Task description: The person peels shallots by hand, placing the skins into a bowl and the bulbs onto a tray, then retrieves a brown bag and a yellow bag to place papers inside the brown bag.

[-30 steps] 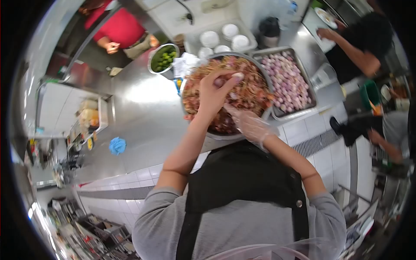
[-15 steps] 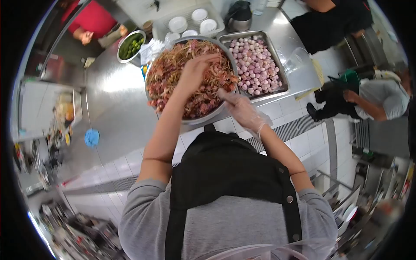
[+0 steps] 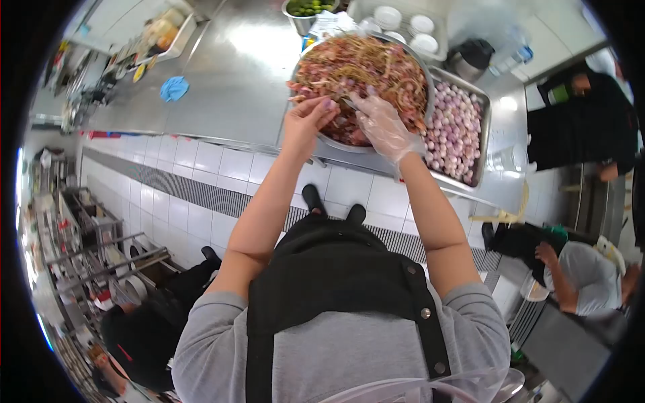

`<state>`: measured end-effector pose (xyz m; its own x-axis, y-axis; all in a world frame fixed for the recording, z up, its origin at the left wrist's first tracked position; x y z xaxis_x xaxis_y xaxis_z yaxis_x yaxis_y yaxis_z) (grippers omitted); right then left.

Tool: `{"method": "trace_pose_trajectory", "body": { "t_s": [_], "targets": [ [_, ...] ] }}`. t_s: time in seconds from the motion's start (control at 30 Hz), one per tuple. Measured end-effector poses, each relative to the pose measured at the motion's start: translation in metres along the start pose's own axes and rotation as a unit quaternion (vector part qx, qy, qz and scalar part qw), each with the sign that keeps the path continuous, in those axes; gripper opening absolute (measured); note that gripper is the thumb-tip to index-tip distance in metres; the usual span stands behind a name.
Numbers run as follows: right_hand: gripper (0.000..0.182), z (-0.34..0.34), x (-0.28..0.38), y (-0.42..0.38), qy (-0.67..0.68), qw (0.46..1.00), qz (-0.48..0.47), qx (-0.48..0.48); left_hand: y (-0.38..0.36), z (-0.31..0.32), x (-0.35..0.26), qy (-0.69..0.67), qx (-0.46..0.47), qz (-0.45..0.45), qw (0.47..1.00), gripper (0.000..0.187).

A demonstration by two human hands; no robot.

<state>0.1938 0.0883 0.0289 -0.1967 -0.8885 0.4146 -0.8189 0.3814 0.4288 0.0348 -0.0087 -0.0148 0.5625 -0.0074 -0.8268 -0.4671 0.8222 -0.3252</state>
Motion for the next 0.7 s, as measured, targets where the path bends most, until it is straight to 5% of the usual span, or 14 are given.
{"method": "trace_pose_trajectory", "body": {
  "t_s": [0.1,0.13,0.17,0.2,0.23,0.3,0.33,0.47,0.57,0.67,0.7],
  "targets": [
    [0.042,0.001,0.024,0.022,0.032,0.999,0.03,-0.026,-0.025,-0.001,-0.025,-0.083,0.027,-0.006,0.996,0.03],
    [0.041,0.0,0.026,0.028,0.267,0.941,0.206,0.008,-0.032,-0.005,-0.032,-0.087,0.034,-0.011,0.996,0.033],
    [0.041,0.013,0.035,0.025,0.474,0.798,0.37,0.045,-0.037,-0.013,-0.039,-0.093,0.028,-0.005,0.995,0.033],
    [0.04,0.024,0.04,0.027,0.512,0.769,0.381,0.024,-0.042,-0.019,-0.045,-0.115,0.041,-0.006,0.992,0.032],
    [0.04,0.04,0.038,0.026,0.511,0.771,0.378,0.031,-0.046,-0.028,-0.051,-0.137,0.055,-0.007,0.989,0.032],
    [0.039,0.044,0.032,0.041,0.211,0.958,0.192,-0.024,-0.057,-0.053,-0.066,-0.162,0.059,-0.007,0.985,0.032],
    [0.039,0.041,0.041,0.047,0.072,0.989,0.129,-0.009,-0.063,-0.069,-0.071,-0.172,0.049,-0.03,0.983,0.031],
    [0.034,0.084,0.027,0.043,-0.104,0.987,0.104,0.057,-0.108,-0.153,-0.096,-0.193,0.051,-0.049,0.979,0.029],
    [0.039,0.083,0.078,0.051,-0.234,0.966,0.107,-0.03,-0.143,-0.231,-0.105,-0.166,0.008,-0.04,0.985,0.028],
    [0.039,0.097,0.175,0.086,-0.187,0.965,0.156,-0.102,-0.157,-0.279,-0.109,-0.157,-0.004,-0.044,0.987,0.033],
    [0.04,0.119,0.207,0.097,-0.108,0.983,0.062,-0.138,-0.158,-0.292,-0.113,-0.149,-0.012,-0.039,0.988,0.035]
  ]
}}
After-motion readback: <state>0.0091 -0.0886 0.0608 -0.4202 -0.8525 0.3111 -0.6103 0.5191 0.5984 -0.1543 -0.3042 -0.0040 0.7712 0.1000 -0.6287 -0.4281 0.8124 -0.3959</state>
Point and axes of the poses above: each hand's wrist, its own y-axis towards the middle knuckle, its own z-axis out of the palm, x = y × z, the point moved 6 cm from there along y, towards the middle knuckle, and after that the axes turned 8 degrees about -z, right-handed, at the moved point
